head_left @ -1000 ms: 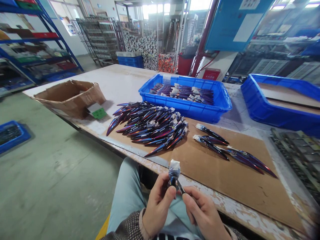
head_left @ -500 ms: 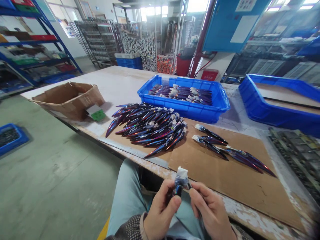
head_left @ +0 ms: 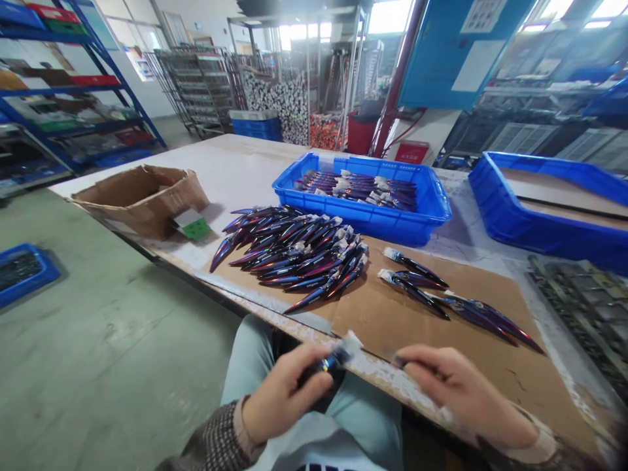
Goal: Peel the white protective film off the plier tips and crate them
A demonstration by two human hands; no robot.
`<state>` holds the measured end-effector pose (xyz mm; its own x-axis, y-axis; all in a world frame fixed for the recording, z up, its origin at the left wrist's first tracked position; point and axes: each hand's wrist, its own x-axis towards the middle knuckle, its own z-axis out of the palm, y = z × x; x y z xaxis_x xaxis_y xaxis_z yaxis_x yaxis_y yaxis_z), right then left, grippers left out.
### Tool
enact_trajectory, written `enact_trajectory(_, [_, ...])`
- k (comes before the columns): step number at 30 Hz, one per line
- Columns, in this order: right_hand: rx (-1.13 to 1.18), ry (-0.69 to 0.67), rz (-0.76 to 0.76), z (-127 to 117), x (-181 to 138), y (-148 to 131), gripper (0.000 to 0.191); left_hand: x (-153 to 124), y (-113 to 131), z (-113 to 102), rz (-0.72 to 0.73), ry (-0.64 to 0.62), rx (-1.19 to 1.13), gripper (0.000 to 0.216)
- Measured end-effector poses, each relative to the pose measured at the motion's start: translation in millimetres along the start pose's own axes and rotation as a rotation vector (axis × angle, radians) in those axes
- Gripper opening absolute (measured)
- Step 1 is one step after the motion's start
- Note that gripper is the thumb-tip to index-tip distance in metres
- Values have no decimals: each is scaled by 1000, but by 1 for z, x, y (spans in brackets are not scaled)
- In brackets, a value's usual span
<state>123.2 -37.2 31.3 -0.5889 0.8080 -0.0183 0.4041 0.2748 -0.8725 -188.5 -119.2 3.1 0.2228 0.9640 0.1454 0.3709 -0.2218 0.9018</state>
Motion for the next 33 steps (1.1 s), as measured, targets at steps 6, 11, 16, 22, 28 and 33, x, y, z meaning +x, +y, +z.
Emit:
enact_trajectory(6, [218,449,149,-27,10,39,42,71,-27,-53,-85,139,507,32])
enact_trajectory(11, [259,510,152,-27,34,59,48,162,-32,-69,-56,226,720,32])
enact_trajectory(16, [265,649,144,-40,36,75,46,218,-17,-59,-13,215,890,30])
enact_trajectory(22, [321,863,113,-47,36,94,43,226,8,49,96,-58,884,32])
enact_trajectory(28, [333,942,111,-45,35,100,45,238,10,139,26,-198,808,49])
enact_trajectory(33, [328,907,103,-44,29,97,41,228,-1,124,-19,-69,657,32])
